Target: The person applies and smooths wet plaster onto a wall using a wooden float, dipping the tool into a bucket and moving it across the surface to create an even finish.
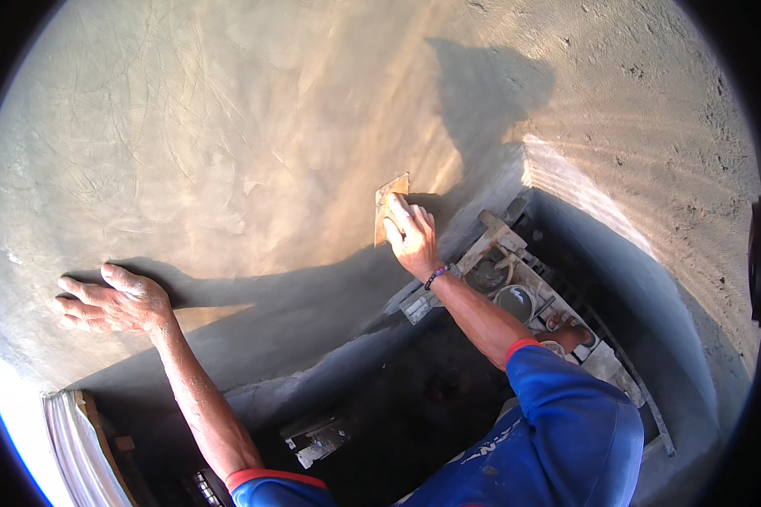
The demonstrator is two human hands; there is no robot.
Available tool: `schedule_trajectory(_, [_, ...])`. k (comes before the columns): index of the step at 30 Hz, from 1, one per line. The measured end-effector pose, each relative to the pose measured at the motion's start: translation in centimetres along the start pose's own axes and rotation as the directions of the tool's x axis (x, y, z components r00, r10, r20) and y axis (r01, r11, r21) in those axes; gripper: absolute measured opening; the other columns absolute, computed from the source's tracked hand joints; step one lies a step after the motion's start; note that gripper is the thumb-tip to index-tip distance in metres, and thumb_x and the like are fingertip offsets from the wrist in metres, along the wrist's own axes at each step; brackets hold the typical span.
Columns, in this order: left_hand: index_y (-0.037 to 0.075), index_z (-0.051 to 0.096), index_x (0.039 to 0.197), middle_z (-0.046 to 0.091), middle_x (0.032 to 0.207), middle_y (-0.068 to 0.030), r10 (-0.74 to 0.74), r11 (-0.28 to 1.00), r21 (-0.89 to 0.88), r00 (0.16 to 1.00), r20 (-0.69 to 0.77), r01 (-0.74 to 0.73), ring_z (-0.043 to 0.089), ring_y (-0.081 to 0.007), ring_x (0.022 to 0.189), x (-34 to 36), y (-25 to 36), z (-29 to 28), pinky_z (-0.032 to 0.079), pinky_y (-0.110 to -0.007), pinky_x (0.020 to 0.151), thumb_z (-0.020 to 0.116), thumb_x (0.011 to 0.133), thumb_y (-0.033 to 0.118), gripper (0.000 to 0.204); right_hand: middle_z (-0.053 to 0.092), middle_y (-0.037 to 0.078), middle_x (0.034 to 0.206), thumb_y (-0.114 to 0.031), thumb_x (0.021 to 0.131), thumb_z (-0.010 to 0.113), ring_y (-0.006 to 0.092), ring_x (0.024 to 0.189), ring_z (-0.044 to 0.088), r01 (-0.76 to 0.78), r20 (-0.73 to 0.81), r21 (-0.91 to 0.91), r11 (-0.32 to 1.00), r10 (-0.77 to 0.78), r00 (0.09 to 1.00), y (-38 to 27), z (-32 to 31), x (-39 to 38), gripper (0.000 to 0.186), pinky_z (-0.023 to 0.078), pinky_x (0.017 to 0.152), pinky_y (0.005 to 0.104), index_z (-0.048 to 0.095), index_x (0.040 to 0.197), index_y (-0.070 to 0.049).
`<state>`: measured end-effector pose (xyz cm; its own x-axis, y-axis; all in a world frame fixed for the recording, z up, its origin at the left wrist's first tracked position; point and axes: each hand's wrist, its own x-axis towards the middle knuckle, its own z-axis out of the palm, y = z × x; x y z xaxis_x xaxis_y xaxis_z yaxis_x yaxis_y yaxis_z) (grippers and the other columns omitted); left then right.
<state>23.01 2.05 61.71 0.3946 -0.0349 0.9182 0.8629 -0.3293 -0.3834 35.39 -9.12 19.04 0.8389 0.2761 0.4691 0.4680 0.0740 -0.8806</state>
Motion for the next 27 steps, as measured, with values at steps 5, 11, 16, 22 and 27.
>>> schedule_trajectory(5, [0.005, 0.028, 0.156, 0.018, 0.158, -0.0329, -0.011, 1.0, 0.019, 1.0, 0.017, 0.01, 0.015, -0.0532, 0.145, -1.2, -1.0, -0.2, 0.018, -0.066, 0.114, 0.022, 0.098, 0.073, 0.09, 0.06, 0.011, 0.101, -0.017, 0.088, 0.069, 0.0292, 0.093, 0.058, 0.205, -0.073, -0.127, 0.97, -0.215, 0.974, -6.6, -5.5, 15.8, 0.049, 0.043, 0.078, 0.0429, 0.06, 0.137, -0.018])
schedule_trajectory(11, [0.006, 0.029, 0.156, 0.022, 0.157, -0.0324, -0.009, 1.0, 0.003, 1.0, -0.027, 0.009, 0.016, -0.0514, 0.146, -0.9, -0.9, -0.5, 0.016, -0.066, 0.114, 0.02, 0.094, 0.079, 0.096, 0.058, 0.016, 0.14, -0.011, 0.094, 0.063, 0.0298, 0.128, 0.055, -0.261, -0.217, 0.124, 0.957, 0.282, 0.934, 5.1, -6.2, 13.8, 0.049, 0.041, 0.109, 0.0386, 0.052, 0.141, -0.002])
schedule_trajectory(16, [0.005, 0.027, 0.156, 0.019, 0.158, -0.0319, 0.01, 0.999, -0.036, 1.0, -0.024, -0.011, 0.014, -0.0496, 0.147, -0.3, -0.1, 0.0, 0.017, -0.065, 0.115, 0.023, 0.097, 0.072, 0.089, 0.046, 0.017, 0.151, -0.011, 0.099, 0.058, 0.0294, 0.136, 0.045, -0.669, -0.041, 0.355, 0.653, 0.726, 0.687, 7.2, -0.4, -0.8, 0.054, 0.034, 0.115, 0.0388, 0.04, 0.148, 0.001])
schedule_trajectory(22, [0.006, 0.031, 0.155, 0.022, 0.156, -0.0328, 0.002, 1.0, -0.025, 1.0, -0.005, -0.002, 0.018, -0.0498, 0.146, -1.3, -0.9, 0.3, 0.022, -0.066, 0.112, 0.021, 0.093, 0.08, 0.097, 0.058, 0.022, 0.116, -0.012, 0.09, 0.066, 0.0379, 0.106, 0.057, -0.168, 0.124, 0.322, 0.932, 0.134, 0.983, -11.3, 2.4, -0.7, 0.063, 0.045, 0.092, 0.0445, 0.043, 0.148, -0.007])
schedule_trajectory(27, [0.003, 0.034, 0.153, 0.026, 0.153, -0.0343, 0.011, 1.0, 0.024, 0.999, -0.039, -0.01, 0.02, -0.0485, 0.145, -0.8, -1.0, -0.7, 0.023, -0.063, 0.112, 0.02, 0.092, 0.081, 0.099, 0.062, 0.018, 0.11, -0.013, 0.088, 0.068, 0.0357, 0.103, 0.059, -0.141, -0.086, 0.181, 0.973, 0.158, 0.984, -5.8, -3.1, 10.1, 0.059, 0.046, 0.091, 0.044, 0.048, 0.145, -0.01])
